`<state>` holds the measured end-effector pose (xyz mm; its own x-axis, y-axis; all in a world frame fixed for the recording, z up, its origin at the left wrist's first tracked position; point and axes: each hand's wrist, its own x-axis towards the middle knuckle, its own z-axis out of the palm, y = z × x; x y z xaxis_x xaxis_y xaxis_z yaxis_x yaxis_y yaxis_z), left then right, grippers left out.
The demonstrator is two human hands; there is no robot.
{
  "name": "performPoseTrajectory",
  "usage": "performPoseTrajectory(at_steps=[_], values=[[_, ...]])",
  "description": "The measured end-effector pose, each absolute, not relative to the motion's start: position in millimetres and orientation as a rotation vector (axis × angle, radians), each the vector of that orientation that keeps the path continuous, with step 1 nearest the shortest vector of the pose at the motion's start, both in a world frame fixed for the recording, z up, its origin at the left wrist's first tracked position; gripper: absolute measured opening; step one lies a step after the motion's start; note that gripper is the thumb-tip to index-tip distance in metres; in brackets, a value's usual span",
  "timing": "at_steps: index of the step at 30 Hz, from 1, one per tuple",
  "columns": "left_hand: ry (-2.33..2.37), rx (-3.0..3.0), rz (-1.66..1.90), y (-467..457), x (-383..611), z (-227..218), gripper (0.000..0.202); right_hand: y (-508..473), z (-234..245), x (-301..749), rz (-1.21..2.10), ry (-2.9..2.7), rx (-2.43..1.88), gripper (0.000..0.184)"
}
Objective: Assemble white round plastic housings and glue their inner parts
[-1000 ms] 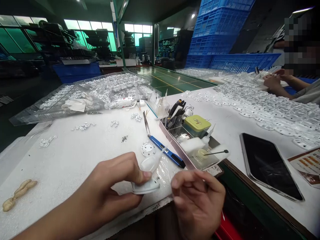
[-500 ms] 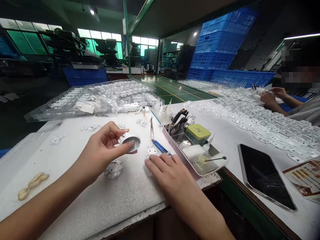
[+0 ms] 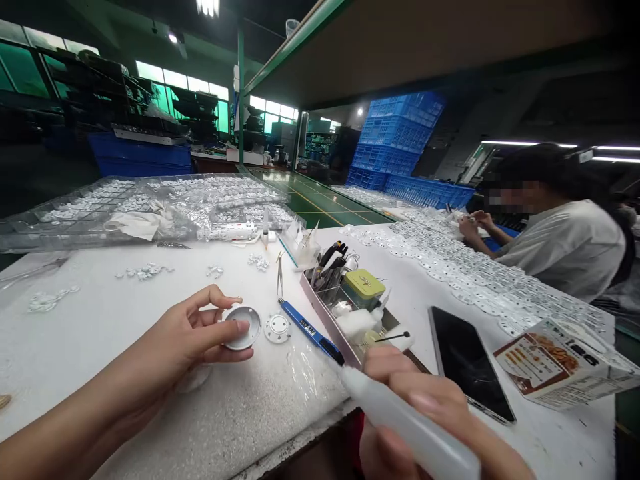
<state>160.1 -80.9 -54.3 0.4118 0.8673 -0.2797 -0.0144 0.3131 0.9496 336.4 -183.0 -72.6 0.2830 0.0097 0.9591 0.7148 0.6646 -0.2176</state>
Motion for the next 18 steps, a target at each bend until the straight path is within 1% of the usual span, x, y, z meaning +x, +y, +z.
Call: performPoseTrajectory(at_steps=[1, 3, 6, 9, 13, 16, 18], values=[[0.961, 1.103, 0.699, -81.0, 160.7, -56.2, 0.037, -178.0, -71.7, 333.0, -0.483, -1.086, -0.612, 0.016], [0.918, 1.113, 0.659, -80.8, 161.6, -60.1, 0.035, -169.7, -71.2, 330.9, -0.387, -0.997, -0.506, 0.018], [0.874, 1.087, 0.624, -79.9, 162.8, -64.0, 0.033, -161.3, -75.3, 336.3, -0.233, -1.057, -0.592, 0.025], [0.862, 1.043, 0.615, -78.7, 163.8, -63.7, 0.031, -152.7, -83.3, 340.0, -0.105, -0.953, -0.657, 0.025], [0.845, 0.974, 0.607, -76.8, 164.5, -60.4, 0.029, -142.8, -92.4, 332.9, -0.045, -0.817, -0.688, 0.024], [0.827, 0.932, 0.617, -75.7, 164.0, -59.7, 0.027, -139.6, -96.5, 326.0, -0.09, -0.848, -0.682, 0.019], [0.813, 0.913, 0.619, -75.3, 163.6, -60.0, 0.025, -138.1, -98.8, 323.5, -0.148, -0.891, -0.68, 0.019]])
